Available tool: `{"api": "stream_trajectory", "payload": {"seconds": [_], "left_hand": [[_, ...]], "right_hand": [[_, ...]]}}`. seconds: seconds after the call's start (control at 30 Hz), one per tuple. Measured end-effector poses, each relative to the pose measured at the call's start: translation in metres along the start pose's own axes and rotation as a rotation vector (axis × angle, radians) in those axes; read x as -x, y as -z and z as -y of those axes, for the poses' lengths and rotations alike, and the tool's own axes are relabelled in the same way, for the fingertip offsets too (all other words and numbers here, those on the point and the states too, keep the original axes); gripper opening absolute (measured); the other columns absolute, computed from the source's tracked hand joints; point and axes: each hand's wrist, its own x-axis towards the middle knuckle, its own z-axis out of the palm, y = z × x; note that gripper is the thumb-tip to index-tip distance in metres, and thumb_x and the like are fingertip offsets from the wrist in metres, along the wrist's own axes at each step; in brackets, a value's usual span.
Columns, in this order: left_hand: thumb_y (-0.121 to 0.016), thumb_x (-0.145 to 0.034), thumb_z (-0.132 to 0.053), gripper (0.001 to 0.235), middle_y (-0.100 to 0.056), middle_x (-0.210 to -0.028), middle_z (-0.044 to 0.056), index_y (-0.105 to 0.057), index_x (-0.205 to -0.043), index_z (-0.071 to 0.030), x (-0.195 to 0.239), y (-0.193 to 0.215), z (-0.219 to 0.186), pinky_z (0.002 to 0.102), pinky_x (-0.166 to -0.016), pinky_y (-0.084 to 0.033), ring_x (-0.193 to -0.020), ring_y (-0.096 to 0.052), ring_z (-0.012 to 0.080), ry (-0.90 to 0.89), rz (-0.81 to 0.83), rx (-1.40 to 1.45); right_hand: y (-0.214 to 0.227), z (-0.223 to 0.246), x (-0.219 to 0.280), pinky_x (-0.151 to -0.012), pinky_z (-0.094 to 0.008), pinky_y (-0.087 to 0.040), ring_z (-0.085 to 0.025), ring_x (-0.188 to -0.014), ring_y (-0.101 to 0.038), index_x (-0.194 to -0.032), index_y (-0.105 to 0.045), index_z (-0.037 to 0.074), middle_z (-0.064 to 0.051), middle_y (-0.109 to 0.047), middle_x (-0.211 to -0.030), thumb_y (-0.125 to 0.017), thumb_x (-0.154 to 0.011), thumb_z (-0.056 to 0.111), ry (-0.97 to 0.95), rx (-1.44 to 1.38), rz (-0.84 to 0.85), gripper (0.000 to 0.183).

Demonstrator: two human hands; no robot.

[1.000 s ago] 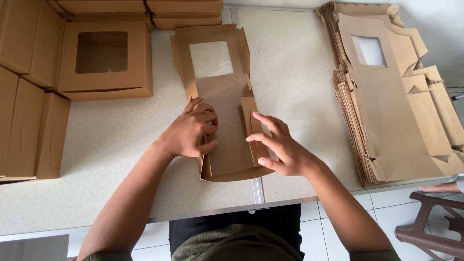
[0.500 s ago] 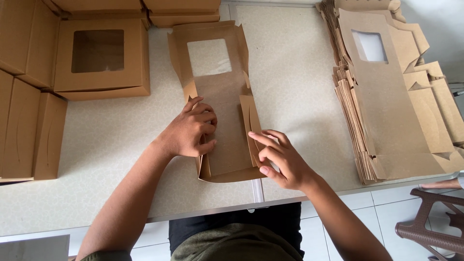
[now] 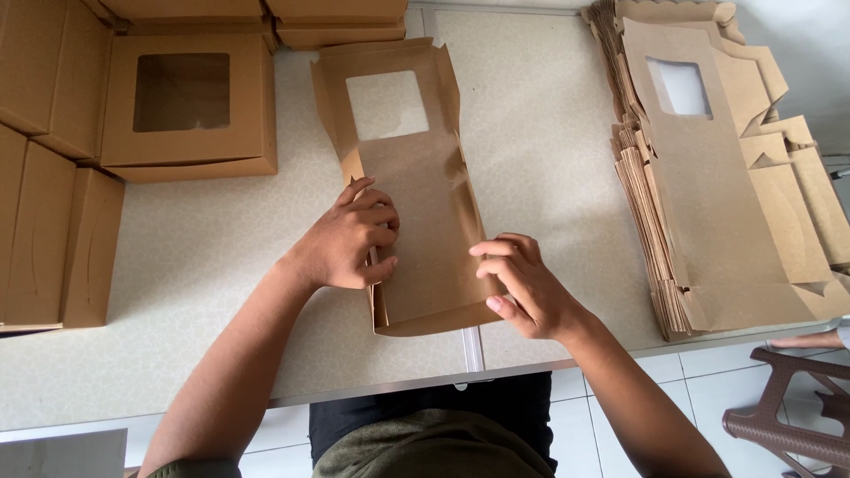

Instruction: Assembling a cardboard box with a plastic window by folding along pre-scored lines and tucking in flaps.

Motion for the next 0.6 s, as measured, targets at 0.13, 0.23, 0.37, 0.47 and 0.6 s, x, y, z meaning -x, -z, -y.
{"api": "stream_trajectory", "payload": {"seconds": [0.13, 0.23, 0.37, 0.47, 0.6], "left_hand": [[-0.072, -0.075, -0.036, 0.03, -0.068, -0.078, 0.004, -0.062, -0.056, -0.015, 0.0, 0.004, -0.003, 0.06, -0.116, -0.032, -0.103, -0.066, 0.03, -0.017, -0.006, -0.009], [-0.072, -0.075, -0.036, 0.03, -0.069, -0.081, 0.005, -0.062, -0.056, -0.015, 0.0, 0.007, -0.005, 0.06, -0.117, -0.03, -0.107, -0.065, 0.0315, -0.015, 0.004, -0.006], [-0.073, -0.076, -0.043, 0.035, -0.071, -0.087, 0.006, -0.064, -0.058, -0.015, -0.003, 0.016, -0.015, 0.062, -0.118, -0.027, -0.113, -0.064, 0.0337, 0.014, 0.034, 0.042], [-0.074, -0.074, -0.053, 0.042, -0.072, -0.092, 0.009, -0.067, -0.061, -0.014, -0.008, 0.028, -0.032, 0.065, -0.118, -0.024, -0.117, -0.062, 0.0364, 0.032, 0.076, 0.035], [-0.071, -0.069, -0.07, 0.055, -0.074, -0.105, 0.01, -0.069, -0.064, -0.015, -0.014, 0.033, -0.053, 0.066, -0.123, -0.013, -0.129, -0.058, 0.0365, 0.092, 0.256, -0.078]], "right_hand": [[0.004, -0.005, 0.013, -0.113, -0.05, -0.027, -0.038, -0.13, -0.037, -0.128, -0.053, 0.013, -0.012, -0.048, -0.14, -0.035, -0.102, 0.042, -0.062, 0.04, -0.069, 0.042], [0.006, -0.005, 0.016, -0.118, -0.049, -0.023, -0.037, -0.134, -0.031, -0.135, -0.049, 0.01, -0.013, -0.042, -0.141, -0.035, -0.104, 0.039, -0.111, -0.098, -0.082, 0.046], [0.015, 0.011, 0.008, -0.119, -0.049, -0.021, -0.036, -0.141, -0.026, -0.144, -0.043, 0.007, -0.016, -0.029, -0.155, -0.034, -0.104, 0.035, -0.192, -0.309, -0.081, 0.05], [0.017, 0.019, 0.008, -0.121, -0.05, -0.019, -0.034, -0.144, -0.023, -0.148, -0.039, 0.008, -0.016, -0.018, -0.163, -0.034, -0.104, 0.034, -0.245, -0.398, -0.081, 0.051], [0.015, 0.032, 0.012, -0.116, -0.047, -0.029, -0.031, -0.141, -0.031, -0.15, -0.028, 0.005, -0.017, -0.016, -0.162, -0.039, -0.105, 0.026, -0.339, -0.453, -0.204, 0.051]]}}
